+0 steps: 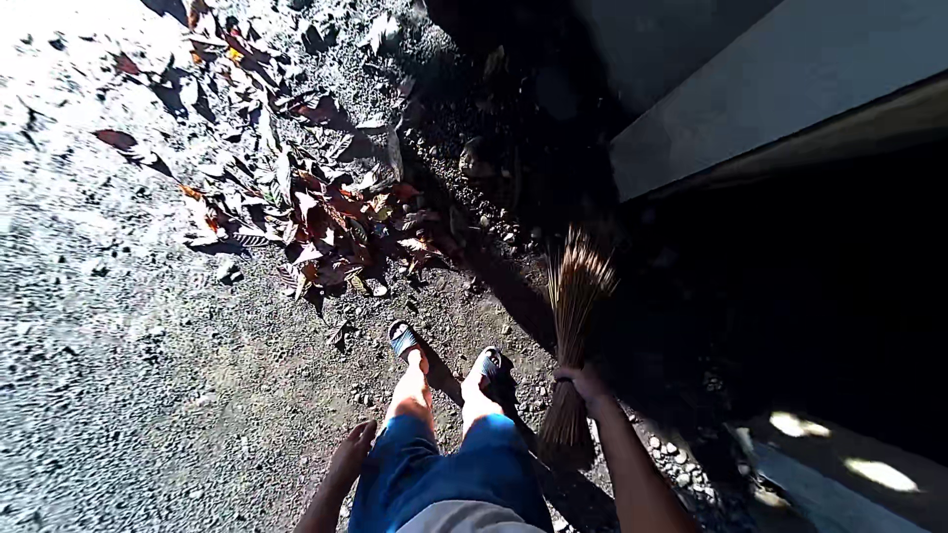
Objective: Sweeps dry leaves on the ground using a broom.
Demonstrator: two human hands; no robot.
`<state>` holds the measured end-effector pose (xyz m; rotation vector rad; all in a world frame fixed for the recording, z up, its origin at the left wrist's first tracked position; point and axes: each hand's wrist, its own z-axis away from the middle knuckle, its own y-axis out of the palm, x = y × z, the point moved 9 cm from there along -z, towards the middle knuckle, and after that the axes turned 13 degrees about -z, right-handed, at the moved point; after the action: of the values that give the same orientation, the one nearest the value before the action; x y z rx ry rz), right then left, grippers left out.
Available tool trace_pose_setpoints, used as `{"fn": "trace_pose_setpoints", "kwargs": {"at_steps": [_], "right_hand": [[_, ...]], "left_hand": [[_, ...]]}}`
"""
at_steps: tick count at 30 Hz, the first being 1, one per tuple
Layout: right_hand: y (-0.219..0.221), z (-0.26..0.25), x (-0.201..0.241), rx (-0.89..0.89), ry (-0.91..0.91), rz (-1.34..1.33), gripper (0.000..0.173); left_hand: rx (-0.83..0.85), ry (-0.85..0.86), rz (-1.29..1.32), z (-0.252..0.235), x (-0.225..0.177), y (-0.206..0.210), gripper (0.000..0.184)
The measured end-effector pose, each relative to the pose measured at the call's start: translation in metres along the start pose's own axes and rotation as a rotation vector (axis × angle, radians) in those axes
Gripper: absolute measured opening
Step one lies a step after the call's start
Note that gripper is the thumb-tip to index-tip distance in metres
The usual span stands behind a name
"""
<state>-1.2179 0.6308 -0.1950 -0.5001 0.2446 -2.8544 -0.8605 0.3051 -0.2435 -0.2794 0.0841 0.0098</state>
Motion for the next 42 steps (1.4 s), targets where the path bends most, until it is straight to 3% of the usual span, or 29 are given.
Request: {"fn": "trace_pose_setpoints", "kwargs": {"at_steps": [3,6,9,11,13,17,18,21,23,26,28,30,31,32,34,35,39,41,42], "right_hand": [[0.133,-0.018,0.000,0.166,0.027,0.050,0.069],[0.277,0.002,0.004,0.461,0.060,0.241,0.082],[0.338,0.035,0.015,0.713,0.047,0.395,0.101],[0.324,0.060,0.019,0.801,0.016,0.422,0.110],[0.279,0.082,0.018,0.758,0.024,0.351,0.107],[0.165,0.093,-0.001,0.338,0.062,0.129,0.084],[0.145,0.093,-0.010,0.228,0.088,0.051,0.073],[0.139,0.081,-0.033,0.044,0.143,-0.177,0.011],[0.186,0.064,-0.049,0.126,0.193,-0.297,0.023],[0.315,0.055,-0.067,0.553,0.270,-0.262,0.033],[0.392,0.072,-0.069,0.777,0.362,-0.132,0.030],[0.427,0.087,-0.057,0.860,0.417,-0.078,0.022],[0.425,0.093,-0.050,0.871,0.416,-0.061,0.011],[0.413,0.097,-0.042,0.888,0.382,-0.034,0.024],[0.363,0.103,-0.029,0.864,0.295,0.039,0.075],[0.331,0.106,-0.020,0.803,0.253,0.073,0.085],[0.221,0.103,0.010,0.351,0.121,0.156,0.077],[0.219,0.078,0.015,0.195,0.105,0.160,0.075],[0.234,0.061,0.014,0.172,0.107,0.144,0.064]], "left_hand": [[0.001,0.034,0.003,-0.009,0.013,-0.025,0.052],[-0.040,0.044,0.027,-0.012,0.030,-0.057,0.049],[-0.065,0.000,0.057,-0.012,0.047,-0.086,0.048],[-0.062,-0.060,0.103,-0.013,0.061,-0.099,0.048],[-0.060,-0.098,0.134,-0.016,0.074,-0.108,0.050],[-0.021,-0.136,0.143,-0.028,0.087,-0.110,0.051],[-0.011,-0.137,0.153,-0.030,0.089,-0.108,0.051],[0.034,-0.127,0.176,-0.034,0.090,-0.100,0.051],[0.053,-0.114,0.175,-0.037,0.095,-0.095,0.052],[0.060,-0.114,0.166,-0.039,0.103,-0.095,0.051],[0.056,-0.114,0.163,-0.036,0.102,-0.100,0.049],[0.033,-0.111,0.179,-0.038,0.101,-0.108,0.048],[0.022,-0.113,0.187,-0.039,0.102,-0.114,0.049],[0.019,-0.119,0.195,-0.039,0.103,-0.119,0.049],[0.015,-0.124,0.194,-0.039,0.105,-0.126,0.051],[0.012,-0.117,0.196,-0.042,0.106,-0.128,0.052],[0.033,-0.103,0.237,-0.048,0.103,-0.123,0.052],[0.055,-0.107,0.251,-0.047,0.095,-0.118,0.052],[0.063,-0.103,0.248,-0.047,0.092,-0.115,0.052]]}}
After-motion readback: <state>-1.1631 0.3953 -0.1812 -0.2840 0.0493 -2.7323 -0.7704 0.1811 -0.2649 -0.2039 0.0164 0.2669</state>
